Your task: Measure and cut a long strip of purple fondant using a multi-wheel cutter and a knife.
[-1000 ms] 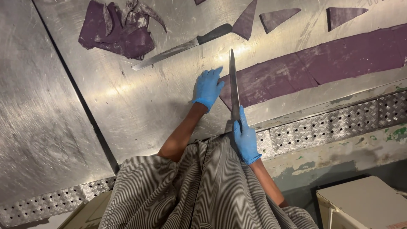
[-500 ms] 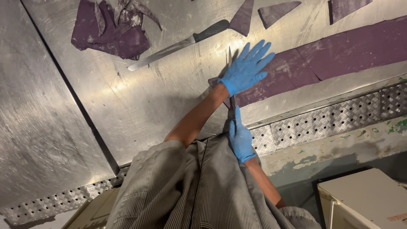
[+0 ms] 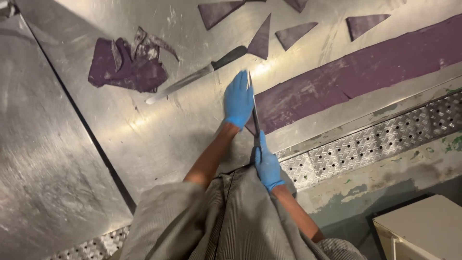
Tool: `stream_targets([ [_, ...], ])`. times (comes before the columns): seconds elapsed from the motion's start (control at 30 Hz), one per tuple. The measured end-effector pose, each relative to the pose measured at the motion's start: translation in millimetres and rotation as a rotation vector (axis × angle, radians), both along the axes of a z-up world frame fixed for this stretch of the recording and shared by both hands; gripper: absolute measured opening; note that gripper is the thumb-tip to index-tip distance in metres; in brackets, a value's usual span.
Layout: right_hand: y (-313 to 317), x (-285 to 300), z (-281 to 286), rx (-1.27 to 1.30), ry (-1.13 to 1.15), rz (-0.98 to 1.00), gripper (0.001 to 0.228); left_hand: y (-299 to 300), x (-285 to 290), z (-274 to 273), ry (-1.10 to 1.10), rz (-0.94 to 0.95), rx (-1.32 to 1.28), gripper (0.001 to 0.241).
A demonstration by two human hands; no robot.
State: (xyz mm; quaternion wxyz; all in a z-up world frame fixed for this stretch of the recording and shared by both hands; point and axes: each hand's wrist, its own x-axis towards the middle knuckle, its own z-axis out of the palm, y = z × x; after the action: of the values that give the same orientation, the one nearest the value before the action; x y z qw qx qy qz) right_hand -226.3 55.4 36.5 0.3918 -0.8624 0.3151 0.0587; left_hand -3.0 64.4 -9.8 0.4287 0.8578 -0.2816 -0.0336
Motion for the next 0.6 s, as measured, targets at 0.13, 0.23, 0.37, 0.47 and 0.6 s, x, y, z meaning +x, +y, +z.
stream_targets([
  [0.13,0.4,-7.4,4.7,0.025,-0.147,0.001,0.065,35.4,-30.3,-2.3,-0.120,-0.097,0.509,0.061],
  [0.23,-3.9,1.7,3.5,0.059,-0.145,-0.008,0.065,37.8,-29.7,-10.2,-0.138,-0.128,0.684,0.045],
  [0.37,0.6,-13.3,-5.9,0.060,-0.116,-0.008,0.066,43.4,-14.7,-10.0,-0.029,-0.102,0.544,0.040],
  [0.47,-6.2,-5.5,0.7,0.039,-0.131,0.003,0.066,59.2,-9.0,-18.1,0.124,-0.270,0.475,0.024],
  [0.6,-6.6,-13.1,-13.5,0.044,-0.136,-0.003,0.066,85.8,-12.5,63.2,0.275,-0.298,0.207,0.021],
])
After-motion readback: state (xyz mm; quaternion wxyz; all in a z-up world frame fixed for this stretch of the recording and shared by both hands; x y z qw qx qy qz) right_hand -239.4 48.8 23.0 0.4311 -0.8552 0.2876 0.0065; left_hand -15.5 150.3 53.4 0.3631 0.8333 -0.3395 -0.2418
